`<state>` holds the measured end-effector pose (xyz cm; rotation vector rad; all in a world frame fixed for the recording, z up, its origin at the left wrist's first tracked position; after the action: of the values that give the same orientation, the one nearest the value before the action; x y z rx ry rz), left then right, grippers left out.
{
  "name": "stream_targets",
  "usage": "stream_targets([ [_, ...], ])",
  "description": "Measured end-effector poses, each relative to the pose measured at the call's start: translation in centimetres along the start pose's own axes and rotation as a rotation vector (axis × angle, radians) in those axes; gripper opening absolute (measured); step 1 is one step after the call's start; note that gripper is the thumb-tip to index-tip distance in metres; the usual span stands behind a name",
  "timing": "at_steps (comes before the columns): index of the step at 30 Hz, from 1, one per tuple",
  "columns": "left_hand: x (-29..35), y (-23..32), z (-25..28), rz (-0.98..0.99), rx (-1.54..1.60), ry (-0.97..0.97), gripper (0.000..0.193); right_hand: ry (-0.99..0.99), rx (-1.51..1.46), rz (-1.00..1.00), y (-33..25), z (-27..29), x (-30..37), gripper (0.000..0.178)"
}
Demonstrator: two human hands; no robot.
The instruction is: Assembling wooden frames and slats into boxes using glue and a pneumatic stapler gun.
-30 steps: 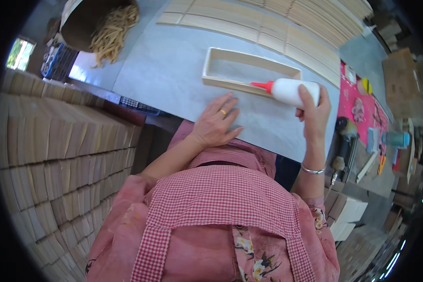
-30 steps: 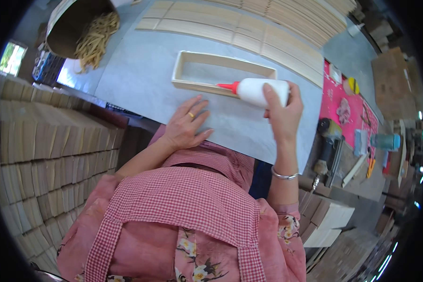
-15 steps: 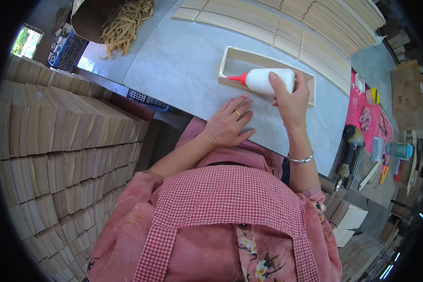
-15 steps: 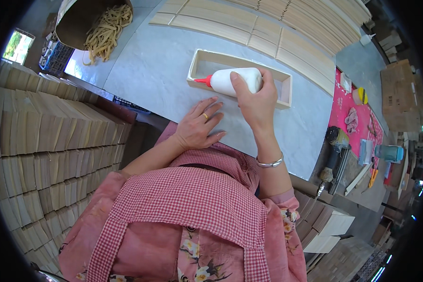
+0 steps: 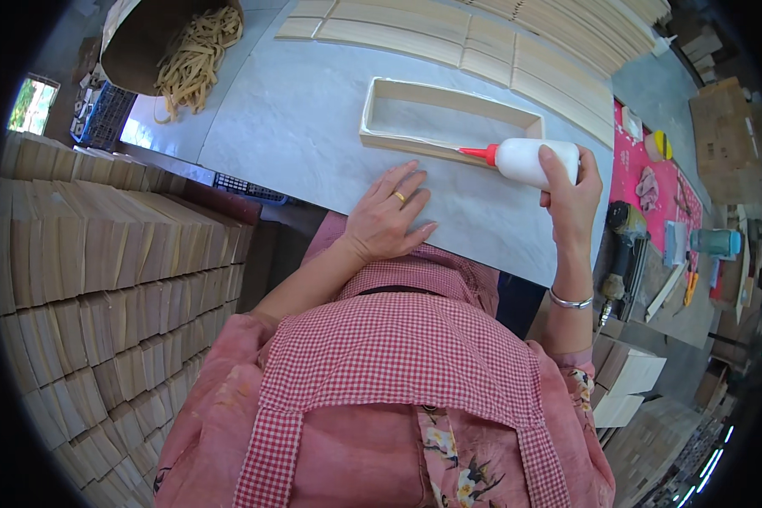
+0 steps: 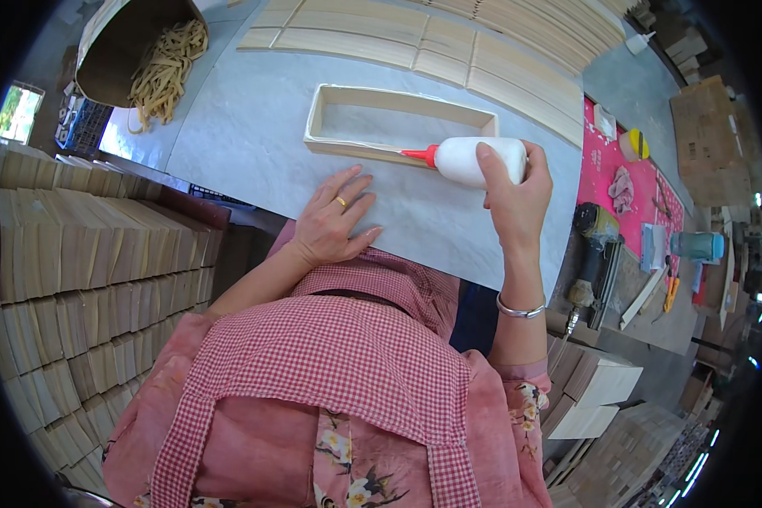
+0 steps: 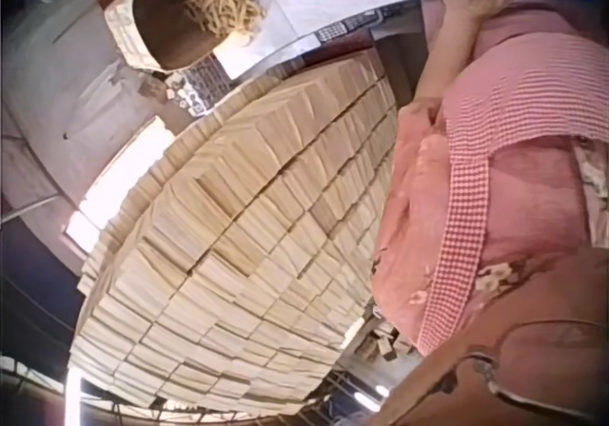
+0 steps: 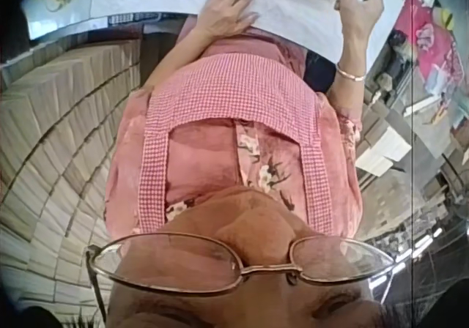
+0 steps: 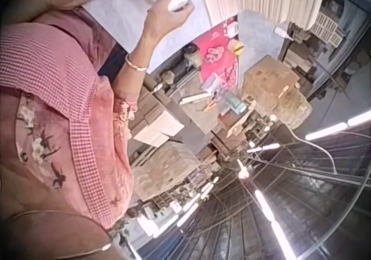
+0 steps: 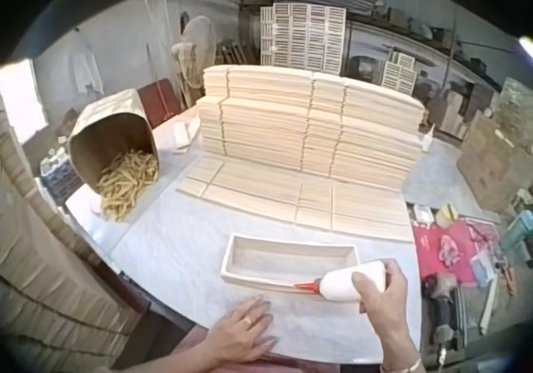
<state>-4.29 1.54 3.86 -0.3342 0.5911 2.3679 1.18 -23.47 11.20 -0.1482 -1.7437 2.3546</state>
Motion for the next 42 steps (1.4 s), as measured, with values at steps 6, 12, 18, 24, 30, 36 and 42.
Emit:
stream_targets([
  [6, 0.0, 0.1, 0.0, -0.004, -0.025, 0.004, 0.041, 0.086, 0.012, -0.041, 0.7, 4.3, 0.6, 0.044],
  [12, -0.2, 0.2, 0.1, -0.004, -0.013, -0.008, 0.041, 0.154, 0.025, -0.061, 1.7, 8.3, 0.9, 0.043],
  [18, -0.3, 0.1, -0.1, 0.021, 0.009, -0.033, 0.041, 0.222, 0.047, -0.057, 2.0, 11.2, 1.1, 0.043],
  [24, -0.6, 0.3, 0.1, 0.022, -0.007, -0.034, 0.040, 0.252, 0.045, -0.044, 2.2, 11.8, 0.4, 0.043],
  [30, -0.7, 0.6, 0.4, 0.016, -0.022, -0.036, 0.040, 0.278, 0.013, -0.002, 2.6, 10.9, -2.7, 0.043],
  [36, -0.6, 0.4, 0.2, 0.023, -0.016, -0.042, 0.041, 0.304, -0.005, 0.026, 3.2, 10.3, -5.5, 0.042],
  [42, -0.8, 0.5, 0.2, 0.029, -0.025, -0.057, 0.042, 0.256, -0.040, 0.032, 2.6, 7.6, -6.9, 0.044],
])
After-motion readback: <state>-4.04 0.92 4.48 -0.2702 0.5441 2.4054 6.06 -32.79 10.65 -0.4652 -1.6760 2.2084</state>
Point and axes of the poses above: each hand's wrist, its own x-axis away from the middle knuckle, its own z-axis out of the back of the hand, y = z × x, the point moved 9 cm from there along -x, towards the middle knuckle, and after that the axes turned 9 degrees about -y, right-handed, at the moved point
